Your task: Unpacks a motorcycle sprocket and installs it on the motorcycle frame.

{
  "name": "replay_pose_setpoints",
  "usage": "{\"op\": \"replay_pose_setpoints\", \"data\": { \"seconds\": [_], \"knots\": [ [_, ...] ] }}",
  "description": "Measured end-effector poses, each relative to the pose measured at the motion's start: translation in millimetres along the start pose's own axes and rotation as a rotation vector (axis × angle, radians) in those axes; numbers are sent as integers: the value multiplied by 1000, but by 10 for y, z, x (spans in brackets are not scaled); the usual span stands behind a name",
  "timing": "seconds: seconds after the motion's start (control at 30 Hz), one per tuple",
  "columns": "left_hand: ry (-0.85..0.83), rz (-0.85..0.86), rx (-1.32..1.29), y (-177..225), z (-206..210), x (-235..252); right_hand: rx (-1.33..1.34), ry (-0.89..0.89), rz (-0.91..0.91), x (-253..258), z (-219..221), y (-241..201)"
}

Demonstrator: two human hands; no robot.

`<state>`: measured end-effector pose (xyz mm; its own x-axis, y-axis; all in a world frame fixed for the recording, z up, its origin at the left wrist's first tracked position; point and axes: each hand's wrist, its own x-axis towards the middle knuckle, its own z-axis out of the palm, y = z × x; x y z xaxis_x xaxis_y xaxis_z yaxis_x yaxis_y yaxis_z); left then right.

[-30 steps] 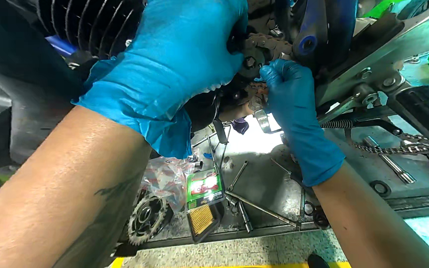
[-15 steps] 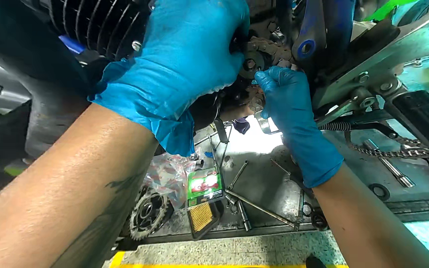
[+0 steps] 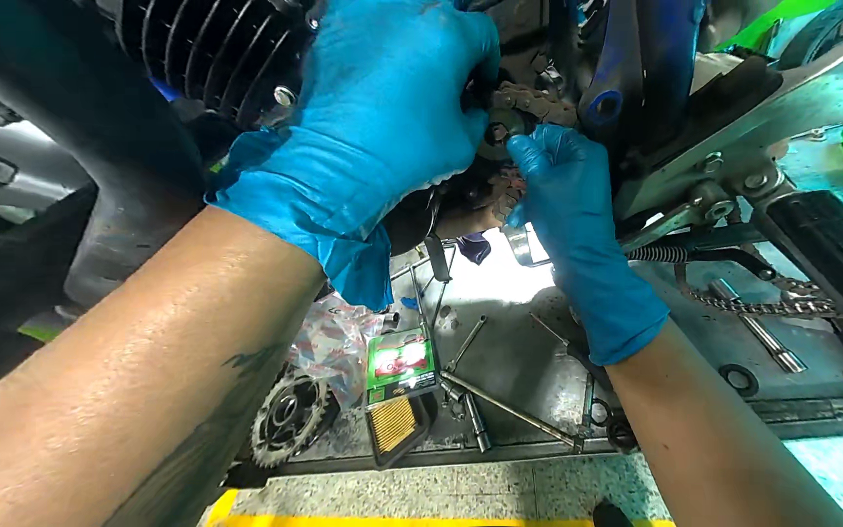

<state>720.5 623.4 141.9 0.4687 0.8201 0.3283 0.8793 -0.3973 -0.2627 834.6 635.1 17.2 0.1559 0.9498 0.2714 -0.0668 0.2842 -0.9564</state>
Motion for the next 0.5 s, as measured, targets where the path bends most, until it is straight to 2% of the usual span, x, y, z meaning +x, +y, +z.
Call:
{"op": "replay_pose_setpoints", "data": {
  "seconds": [0.07,0.1,0.13,0.17,0.2,0.23,0.27,0.3,0.33,0.37,0.4,0.43,0.47,0.5],
  "knots": [
    [-26,-25,-27,-15,-3,19,-48,-31,39,55,-9,-2],
    [-33,-34,-37,-15,0,27,-22,-60,2,117,-28,95],
    [-26,-39,-34,-13,6,35,56,-91,-135,225,-50,340],
    [-5,-43,-10,-10,23,35,199,-112,-390,414,-33,748],
    [27,-45,24,1,53,28,275,-135,-519,543,-20,974],
    [59,-37,69,5,90,23,264,-137,-497,529,-28,962],
    [82,-18,112,-34,124,31,198,-108,-385,406,-30,755],
    [114,28,149,-147,177,58,74,-86,-146,222,-37,365],
    [143,77,208,-328,260,97,-4,-52,-6,117,-8,125],
    [131,84,223,-434,303,138,-44,-31,38,69,14,33],
    [62,49,222,-455,316,174,-52,-24,25,39,22,34],
    [67,35,209,-493,405,243,-43,-27,-6,28,18,65],
    [417,154,225,-766,815,429,-29,-31,-31,30,12,91],
    [482,224,239,-944,970,594,-12,-30,-33,30,9,101]
  ]
}}
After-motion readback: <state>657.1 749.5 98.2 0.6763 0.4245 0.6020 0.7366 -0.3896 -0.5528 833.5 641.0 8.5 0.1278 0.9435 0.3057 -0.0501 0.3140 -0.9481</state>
